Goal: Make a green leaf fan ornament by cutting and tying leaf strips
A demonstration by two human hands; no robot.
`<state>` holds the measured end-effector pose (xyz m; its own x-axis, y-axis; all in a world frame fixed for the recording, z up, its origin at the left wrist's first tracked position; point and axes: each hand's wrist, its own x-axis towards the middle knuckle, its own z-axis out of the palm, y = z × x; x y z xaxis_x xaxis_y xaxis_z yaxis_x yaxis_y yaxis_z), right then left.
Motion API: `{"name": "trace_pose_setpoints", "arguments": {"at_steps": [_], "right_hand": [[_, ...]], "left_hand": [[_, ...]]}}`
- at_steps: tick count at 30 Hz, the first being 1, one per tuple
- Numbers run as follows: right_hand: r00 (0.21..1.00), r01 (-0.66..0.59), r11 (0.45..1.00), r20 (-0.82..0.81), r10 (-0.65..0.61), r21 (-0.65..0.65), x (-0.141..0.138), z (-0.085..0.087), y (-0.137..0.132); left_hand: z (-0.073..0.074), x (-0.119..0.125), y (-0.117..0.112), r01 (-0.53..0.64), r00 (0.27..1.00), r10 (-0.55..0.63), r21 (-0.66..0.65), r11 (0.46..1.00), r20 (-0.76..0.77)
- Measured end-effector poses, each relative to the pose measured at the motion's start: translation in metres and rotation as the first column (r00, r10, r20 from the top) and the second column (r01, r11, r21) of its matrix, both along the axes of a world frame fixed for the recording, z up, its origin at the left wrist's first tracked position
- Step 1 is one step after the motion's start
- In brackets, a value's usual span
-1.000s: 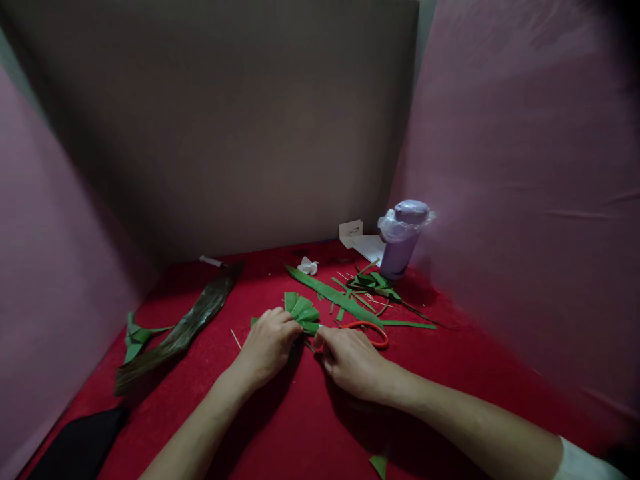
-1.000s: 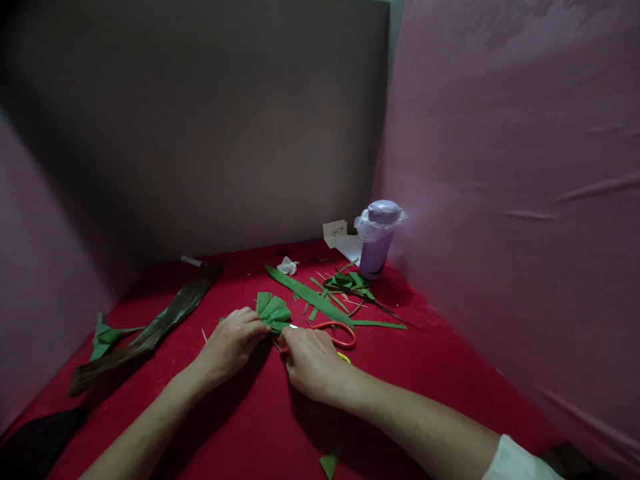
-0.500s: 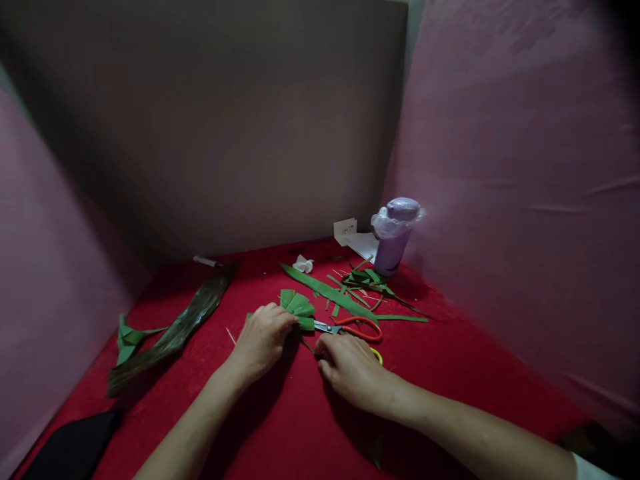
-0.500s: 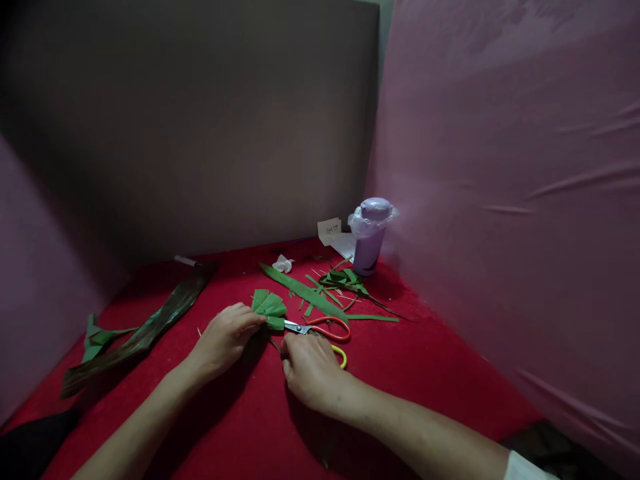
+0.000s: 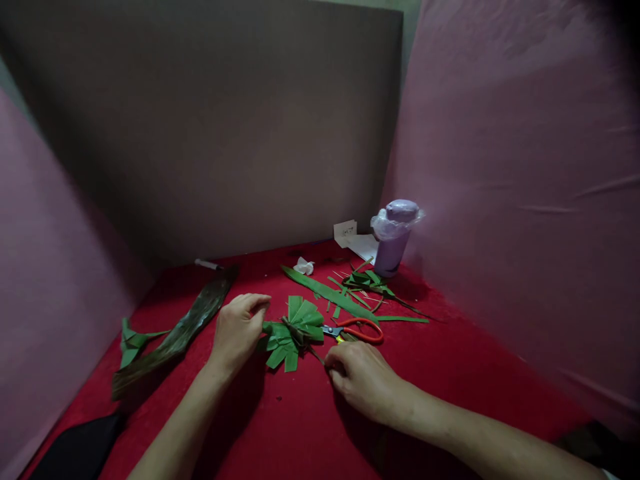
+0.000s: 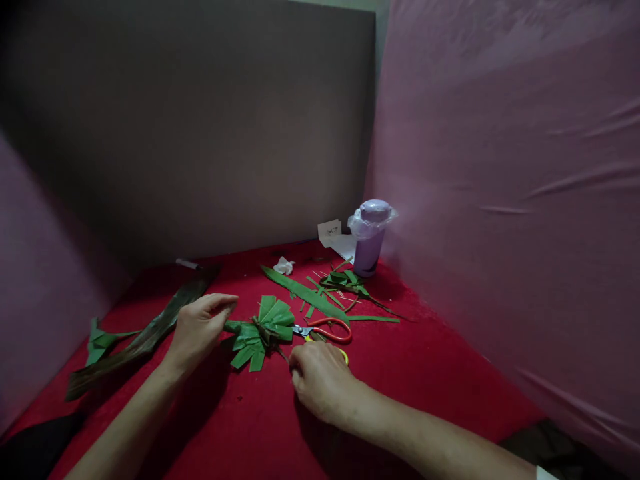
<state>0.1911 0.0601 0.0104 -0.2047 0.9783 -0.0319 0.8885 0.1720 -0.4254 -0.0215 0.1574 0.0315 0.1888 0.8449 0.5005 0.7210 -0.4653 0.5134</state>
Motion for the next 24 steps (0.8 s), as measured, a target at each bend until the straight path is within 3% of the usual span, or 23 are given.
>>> {"name": "trace_pose_setpoints", "arguments": {"at_steps": [6, 12, 18, 24], "right_hand": [[0.999, -0.028, 1.000, -0.018, 0.028, 0.003, 0.000, -0.001, -0.005], [0.999, -0.038, 0.999, -0.024, 0.038, 0.014, 0.001, -0.004, -0.007], [0.998, -0.043, 0.999, -0.041, 0.044, 0.030, 0.002, -0.009, -0.008], [0.998, -0.049, 0.999, -0.043, 0.050, 0.024, 0.002, -0.010, -0.010]], "left_hand": [[-0.001, 0.000, 0.001, -0.040, 0.998, 0.044, -0.086, 0.995, 0.044], [-0.009, -0.004, 0.011, -0.054, 0.987, 0.094, -0.279, 0.959, 0.132], [-0.016, -0.003, 0.017, 0.058, 0.965, 0.066, -0.451, 0.891, 0.254], [-0.011, -0.001, 0.012, 0.156, 0.939, 0.054, -0.560, 0.814, 0.340]]}}
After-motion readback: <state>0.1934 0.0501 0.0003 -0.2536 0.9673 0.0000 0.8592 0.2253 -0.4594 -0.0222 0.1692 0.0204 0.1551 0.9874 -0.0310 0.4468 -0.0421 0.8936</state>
